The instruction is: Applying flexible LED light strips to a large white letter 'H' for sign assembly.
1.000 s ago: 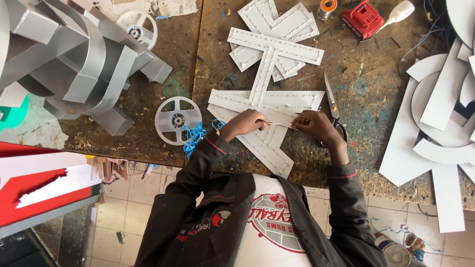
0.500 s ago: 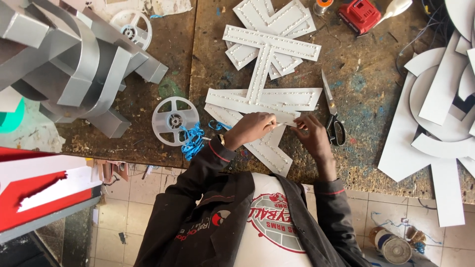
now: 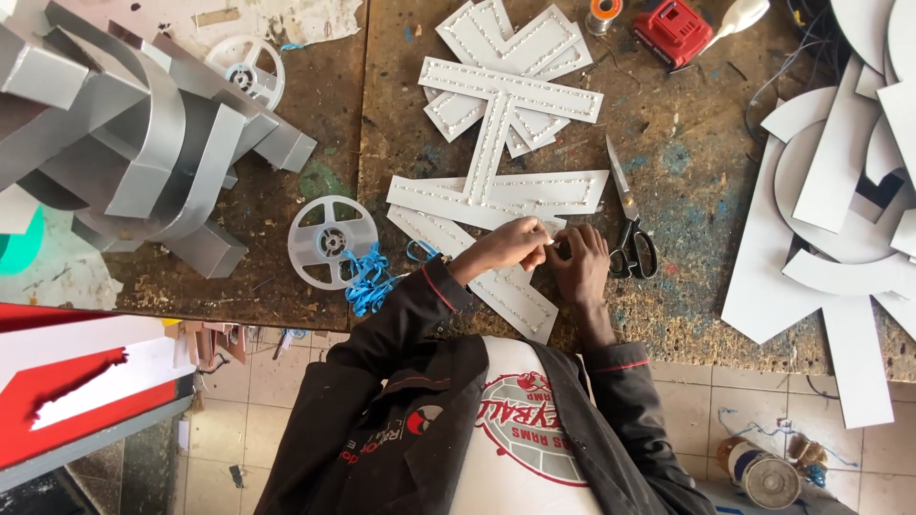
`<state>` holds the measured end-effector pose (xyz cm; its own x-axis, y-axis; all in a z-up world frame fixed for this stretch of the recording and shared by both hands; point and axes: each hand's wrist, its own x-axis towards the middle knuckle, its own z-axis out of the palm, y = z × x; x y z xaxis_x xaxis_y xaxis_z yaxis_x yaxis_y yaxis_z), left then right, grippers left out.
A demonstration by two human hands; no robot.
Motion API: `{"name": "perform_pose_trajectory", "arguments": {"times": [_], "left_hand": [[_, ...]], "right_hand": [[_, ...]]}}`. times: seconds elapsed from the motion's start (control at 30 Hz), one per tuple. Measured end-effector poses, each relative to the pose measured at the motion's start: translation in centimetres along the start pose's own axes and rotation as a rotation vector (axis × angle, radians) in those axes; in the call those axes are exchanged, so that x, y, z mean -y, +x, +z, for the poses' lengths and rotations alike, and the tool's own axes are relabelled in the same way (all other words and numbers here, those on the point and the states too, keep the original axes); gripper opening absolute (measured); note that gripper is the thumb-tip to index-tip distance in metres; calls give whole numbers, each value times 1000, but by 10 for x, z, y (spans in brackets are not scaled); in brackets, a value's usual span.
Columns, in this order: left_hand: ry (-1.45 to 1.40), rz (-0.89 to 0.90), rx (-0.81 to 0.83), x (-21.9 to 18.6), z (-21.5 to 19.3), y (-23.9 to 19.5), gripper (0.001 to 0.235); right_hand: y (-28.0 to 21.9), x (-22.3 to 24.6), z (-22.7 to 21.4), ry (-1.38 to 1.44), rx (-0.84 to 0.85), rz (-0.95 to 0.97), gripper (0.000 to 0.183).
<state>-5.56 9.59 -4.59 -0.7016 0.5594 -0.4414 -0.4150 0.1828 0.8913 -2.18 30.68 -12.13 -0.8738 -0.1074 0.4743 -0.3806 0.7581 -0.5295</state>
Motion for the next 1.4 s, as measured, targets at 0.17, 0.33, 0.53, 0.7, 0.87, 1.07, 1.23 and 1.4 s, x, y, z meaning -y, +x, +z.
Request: {"name": "perform_pose_trajectory", "arguments": {"times": [0.17, 0.33, 0.53, 0.7, 0.87, 1.07, 1.23, 1.4], "left_hand": [[384, 79, -114, -61, -3, -50, 32], [919, 139, -214, -45, -8, -52, 18], [1154, 364, -143, -29, -2, -62, 30], [1310, 518, -210, -31, 3, -66, 20], [1352, 532, -276, -11, 4, -62, 17], [1377, 416, -372, 12, -5, -64, 20], [1248, 268, -426, 4, -4, -81, 23], [1093, 156, -528, -29, 7, -96, 24]], "right_hand": [[0, 3, -10, 90, 46, 23, 30], [45, 18, -62, 44, 377, -85, 36], [133, 44, -108, 220, 1073, 12, 35], [170, 21, -71, 168, 1494, 37, 32], [167, -9, -26, 52, 1578, -77, 29], [161, 21, -56, 48, 1457, 34, 22], [124, 10, -65, 133, 1183, 189, 14], [92, 5, -63, 206, 883, 294, 22]]}}
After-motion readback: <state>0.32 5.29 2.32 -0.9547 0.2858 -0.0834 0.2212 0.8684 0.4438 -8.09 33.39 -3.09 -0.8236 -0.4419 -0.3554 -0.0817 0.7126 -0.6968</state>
